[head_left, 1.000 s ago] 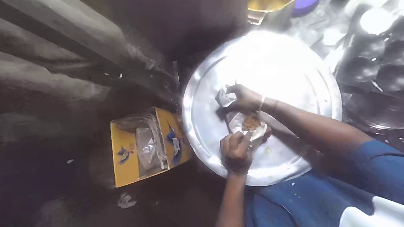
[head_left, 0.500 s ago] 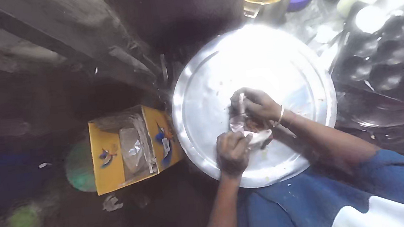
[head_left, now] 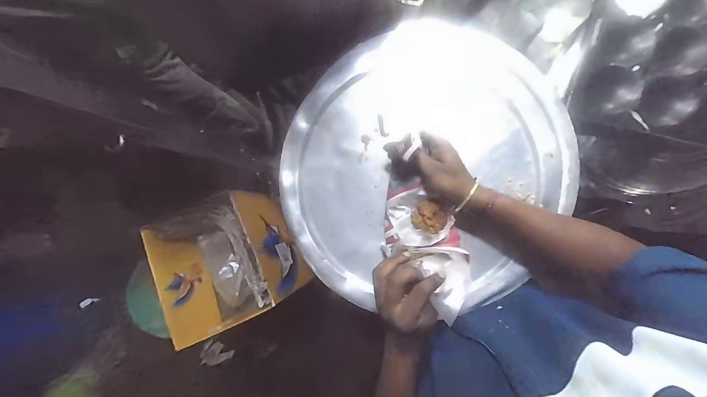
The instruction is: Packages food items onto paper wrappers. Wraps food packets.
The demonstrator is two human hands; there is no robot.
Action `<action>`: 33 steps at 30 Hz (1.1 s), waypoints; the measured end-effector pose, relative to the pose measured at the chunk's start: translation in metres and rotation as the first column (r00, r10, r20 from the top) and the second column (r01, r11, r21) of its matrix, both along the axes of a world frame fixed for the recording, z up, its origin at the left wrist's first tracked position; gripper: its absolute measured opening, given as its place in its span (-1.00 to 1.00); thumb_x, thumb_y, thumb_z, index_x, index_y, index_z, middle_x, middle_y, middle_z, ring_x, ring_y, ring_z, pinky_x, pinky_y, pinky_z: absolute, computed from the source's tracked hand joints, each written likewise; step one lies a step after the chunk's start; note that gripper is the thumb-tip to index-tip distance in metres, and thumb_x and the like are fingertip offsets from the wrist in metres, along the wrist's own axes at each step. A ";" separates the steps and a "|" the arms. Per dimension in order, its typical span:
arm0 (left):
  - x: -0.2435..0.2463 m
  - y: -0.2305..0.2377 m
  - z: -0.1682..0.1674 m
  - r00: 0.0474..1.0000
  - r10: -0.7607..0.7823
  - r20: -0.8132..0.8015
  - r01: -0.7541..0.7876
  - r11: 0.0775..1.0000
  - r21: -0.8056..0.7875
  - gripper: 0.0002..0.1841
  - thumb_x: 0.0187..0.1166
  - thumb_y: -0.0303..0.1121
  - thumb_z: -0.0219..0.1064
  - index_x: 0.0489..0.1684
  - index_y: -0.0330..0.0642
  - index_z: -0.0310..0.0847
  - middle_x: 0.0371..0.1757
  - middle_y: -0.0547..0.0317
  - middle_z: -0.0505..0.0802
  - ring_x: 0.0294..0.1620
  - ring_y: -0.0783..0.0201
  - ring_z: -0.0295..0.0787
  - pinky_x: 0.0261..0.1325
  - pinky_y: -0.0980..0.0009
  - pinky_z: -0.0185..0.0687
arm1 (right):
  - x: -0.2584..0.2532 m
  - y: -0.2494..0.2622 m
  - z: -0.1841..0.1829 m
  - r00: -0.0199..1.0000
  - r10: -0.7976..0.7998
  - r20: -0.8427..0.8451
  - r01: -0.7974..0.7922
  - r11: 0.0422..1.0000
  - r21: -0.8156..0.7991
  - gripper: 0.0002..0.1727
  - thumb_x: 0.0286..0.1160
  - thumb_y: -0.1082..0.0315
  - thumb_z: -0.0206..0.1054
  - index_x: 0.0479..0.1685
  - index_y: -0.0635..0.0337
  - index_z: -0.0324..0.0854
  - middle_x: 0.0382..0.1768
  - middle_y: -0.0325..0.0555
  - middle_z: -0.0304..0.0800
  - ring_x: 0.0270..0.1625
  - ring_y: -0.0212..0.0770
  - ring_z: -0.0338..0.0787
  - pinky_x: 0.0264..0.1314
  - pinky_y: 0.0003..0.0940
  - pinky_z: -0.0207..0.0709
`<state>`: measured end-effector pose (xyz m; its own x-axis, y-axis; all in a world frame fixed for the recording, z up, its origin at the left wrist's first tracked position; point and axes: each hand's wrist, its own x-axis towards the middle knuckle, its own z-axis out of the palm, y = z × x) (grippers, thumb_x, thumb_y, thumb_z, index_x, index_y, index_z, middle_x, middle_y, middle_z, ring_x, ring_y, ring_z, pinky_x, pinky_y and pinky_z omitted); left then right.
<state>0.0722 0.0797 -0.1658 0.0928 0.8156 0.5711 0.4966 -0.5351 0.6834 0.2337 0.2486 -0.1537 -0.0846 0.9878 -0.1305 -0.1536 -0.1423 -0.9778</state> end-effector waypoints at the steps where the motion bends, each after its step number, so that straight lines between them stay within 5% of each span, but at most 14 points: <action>1: 0.002 0.002 0.001 1.000 0.018 0.000 -0.018 1.000 0.004 -0.88 0.57 -0.23 0.37 -0.36 0.14 0.80 -0.14 0.36 0.75 0.29 0.24 0.60 0.49 0.27 0.46 | 0.000 -0.001 0.001 1.000 -0.001 -0.012 0.001 1.000 -0.003 -0.74 0.79 0.47 -0.03 0.20 0.34 0.52 0.06 0.03 0.88 -0.12 -0.20 0.92 0.01 -0.22 0.85; 4: 0.004 0.008 0.003 1.000 0.022 0.008 -0.021 1.000 -0.011 -0.92 0.53 -0.21 0.40 -0.34 0.25 0.80 0.28 0.35 0.71 0.63 0.15 0.35 0.73 0.16 0.21 | 0.002 -0.007 0.011 0.999 0.008 0.034 -0.007 1.000 -0.030 -0.75 0.83 0.37 0.02 0.23 0.24 0.53 -0.05 -0.06 0.89 -0.20 -0.28 0.89 -0.08 -0.30 0.81; 6: 0.006 0.012 0.005 0.999 0.015 0.034 -0.012 0.996 -0.088 -0.95 0.48 -0.23 0.45 -0.35 0.23 0.81 0.48 0.16 0.64 0.70 0.06 0.33 0.73 0.10 0.30 | 0.002 -0.010 0.014 0.999 0.008 0.048 -0.006 0.999 -0.033 -0.75 0.83 0.35 0.03 0.25 0.22 0.53 -0.07 -0.07 0.89 -0.21 -0.28 0.89 -0.10 -0.29 0.81; 9: 0.010 0.018 0.006 0.995 0.035 0.097 -0.016 0.981 -0.194 -0.91 0.44 -0.33 0.45 -0.47 0.07 0.81 0.36 -0.03 0.77 0.46 0.02 0.64 0.52 0.11 0.59 | 0.002 -0.014 0.011 0.999 0.020 0.025 -0.019 0.999 -0.040 -0.73 0.85 0.29 0.00 0.27 0.13 0.53 -0.04 -0.05 0.88 -0.25 -0.21 0.88 -0.16 -0.23 0.81; 15: 0.015 0.033 0.004 0.999 0.022 0.028 -0.018 0.989 -0.149 -0.78 0.51 -0.42 0.30 -0.45 0.06 0.86 -0.01 0.22 0.93 0.17 0.21 0.79 0.36 0.27 0.65 | 0.003 -0.011 0.004 0.988 0.022 0.151 -0.029 0.999 0.045 -0.62 0.82 0.36 0.06 0.51 0.10 0.53 0.16 -0.15 0.88 0.03 -0.32 0.88 0.11 -0.27 0.78; 21: 0.025 0.053 0.000 0.995 0.096 0.000 -0.095 0.985 -0.143 -0.82 0.41 -0.47 0.35 -0.47 -0.09 0.90 -0.11 0.17 0.96 0.02 0.28 0.84 0.20 0.41 0.71 | 0.010 -0.023 -0.001 0.982 0.151 0.113 -0.176 0.950 0.259 -0.67 0.73 0.45 0.07 0.26 0.25 0.68 -0.07 -0.11 0.90 -0.08 -0.32 0.87 0.06 -0.30 0.80; 24: 0.035 0.058 0.000 0.978 0.209 0.000 -0.206 0.964 -0.169 -0.88 0.20 -0.50 0.39 -0.68 -0.18 0.80 -0.34 0.15 0.91 -0.17 0.34 0.84 0.01 0.47 0.73 | 0.018 -0.030 -0.006 0.927 0.269 0.260 -0.369 0.770 0.521 -0.68 0.70 0.45 0.05 0.03 0.40 0.74 0.22 0.09 0.84 0.47 -0.06 0.71 0.67 -0.12 0.47; 26: 0.040 0.056 0.004 0.962 0.271 0.038 -0.254 0.934 -0.251 -0.91 0.13 -0.56 0.39 -0.72 -0.26 0.72 -0.25 0.08 0.88 -0.14 0.38 0.83 -0.03 0.52 0.77 | 0.027 -0.036 -0.007 0.885 0.267 0.380 -0.455 0.666 0.591 -0.64 0.77 0.35 0.01 0.01 0.32 0.75 0.36 0.14 0.77 0.60 0.04 0.59 0.76 -0.08 0.32; 28: 0.041 0.059 0.014 0.924 0.382 0.010 -0.347 0.851 -0.395 -0.98 0.20 -0.56 0.45 -0.55 -0.27 0.74 -0.21 0.14 0.80 -0.18 0.43 0.76 -0.11 0.53 0.75 | 0.032 -0.039 -0.009 0.845 0.286 0.453 -0.524 0.618 0.586 -0.60 0.86 0.27 -0.05 0.07 0.24 0.73 0.44 0.06 0.71 0.67 -0.01 0.51 0.82 -0.06 0.24; 31: 0.027 0.076 0.030 0.875 0.416 -0.246 -0.472 0.626 -0.620 -0.78 0.33 -0.39 0.52 -0.14 -0.21 0.68 -0.19 0.09 0.77 -0.20 0.20 0.74 -0.12 0.18 0.71 | 0.030 -0.042 -0.017 0.741 0.250 0.623 -0.645 0.523 0.557 -0.63 0.81 0.17 -0.04 0.10 0.06 0.70 0.51 -0.05 0.67 0.72 0.02 0.44 0.76 0.14 0.24; 33: 0.015 0.088 0.034 0.873 0.289 -0.393 -0.487 0.568 -0.664 -0.73 0.27 -0.38 0.46 -0.05 -0.12 0.72 -0.09 0.08 0.80 0.01 0.09 0.75 0.06 0.07 0.69 | 0.033 -0.049 -0.017 0.636 0.203 0.744 -0.730 0.471 0.495 -0.43 0.69 -0.24 0.07 0.40 -0.07 0.60 0.63 -0.13 0.53 0.82 -0.04 0.27 0.84 0.13 0.11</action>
